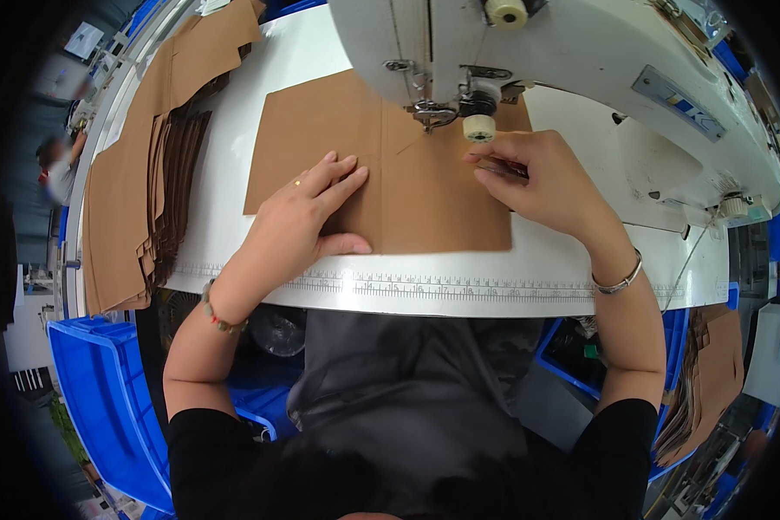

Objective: Sewing and trimming brown leather pieces using an industrial sewing machine.

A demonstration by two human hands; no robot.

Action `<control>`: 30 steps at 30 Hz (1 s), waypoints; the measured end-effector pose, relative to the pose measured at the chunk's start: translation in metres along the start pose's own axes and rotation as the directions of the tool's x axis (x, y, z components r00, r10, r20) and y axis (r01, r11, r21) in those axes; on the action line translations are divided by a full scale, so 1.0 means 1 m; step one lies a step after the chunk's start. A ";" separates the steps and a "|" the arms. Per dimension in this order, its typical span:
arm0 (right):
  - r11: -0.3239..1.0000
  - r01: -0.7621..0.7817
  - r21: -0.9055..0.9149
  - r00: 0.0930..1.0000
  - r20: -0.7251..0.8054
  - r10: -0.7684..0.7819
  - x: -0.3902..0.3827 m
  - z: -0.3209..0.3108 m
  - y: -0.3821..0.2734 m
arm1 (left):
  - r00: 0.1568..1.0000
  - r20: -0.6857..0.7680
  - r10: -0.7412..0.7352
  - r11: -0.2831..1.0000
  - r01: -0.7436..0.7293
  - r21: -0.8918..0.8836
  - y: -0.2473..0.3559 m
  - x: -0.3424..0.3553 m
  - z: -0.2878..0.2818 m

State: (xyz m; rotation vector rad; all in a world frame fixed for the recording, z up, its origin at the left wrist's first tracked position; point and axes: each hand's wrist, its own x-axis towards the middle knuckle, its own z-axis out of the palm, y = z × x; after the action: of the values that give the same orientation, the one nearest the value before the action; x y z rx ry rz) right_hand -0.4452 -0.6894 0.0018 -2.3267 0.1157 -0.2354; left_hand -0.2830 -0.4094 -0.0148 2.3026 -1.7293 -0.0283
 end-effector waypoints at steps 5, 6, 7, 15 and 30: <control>0.987 0.031 -0.157 0.991 0.133 -0.010 -0.004 0.009 -0.024 | 0.991 0.084 -0.106 0.993 0.110 -0.049 0.007 -0.071 -0.034; 0.989 0.039 -0.143 0.988 0.151 -0.017 -0.004 0.014 -0.032 | 0.985 0.110 -0.133 0.986 0.143 -0.084 0.007 -0.085 -0.041; 0.996 0.050 -0.079 0.985 0.169 -0.036 -0.005 0.020 -0.039 | 0.978 0.136 -0.158 0.977 0.174 -0.119 0.007 -0.094 -0.044; 0.974 0.228 0.004 0.947 0.232 -0.223 0.030 0.076 -0.078 | 0.905 -0.179 -0.386 0.918 0.359 -0.168 -0.001 -0.076 -0.017; 0.947 0.306 -0.095 0.952 0.009 -0.307 0.029 0.128 -0.072 | 0.805 -0.252 -0.537 0.774 0.353 -0.525 0.011 -0.059 -0.002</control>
State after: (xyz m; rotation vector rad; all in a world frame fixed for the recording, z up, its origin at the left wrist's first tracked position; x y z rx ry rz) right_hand -0.3896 -0.5543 -0.0295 -2.4328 -0.2403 -0.3992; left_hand -0.3097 -0.3559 -0.0187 2.1183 -0.8236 -0.0568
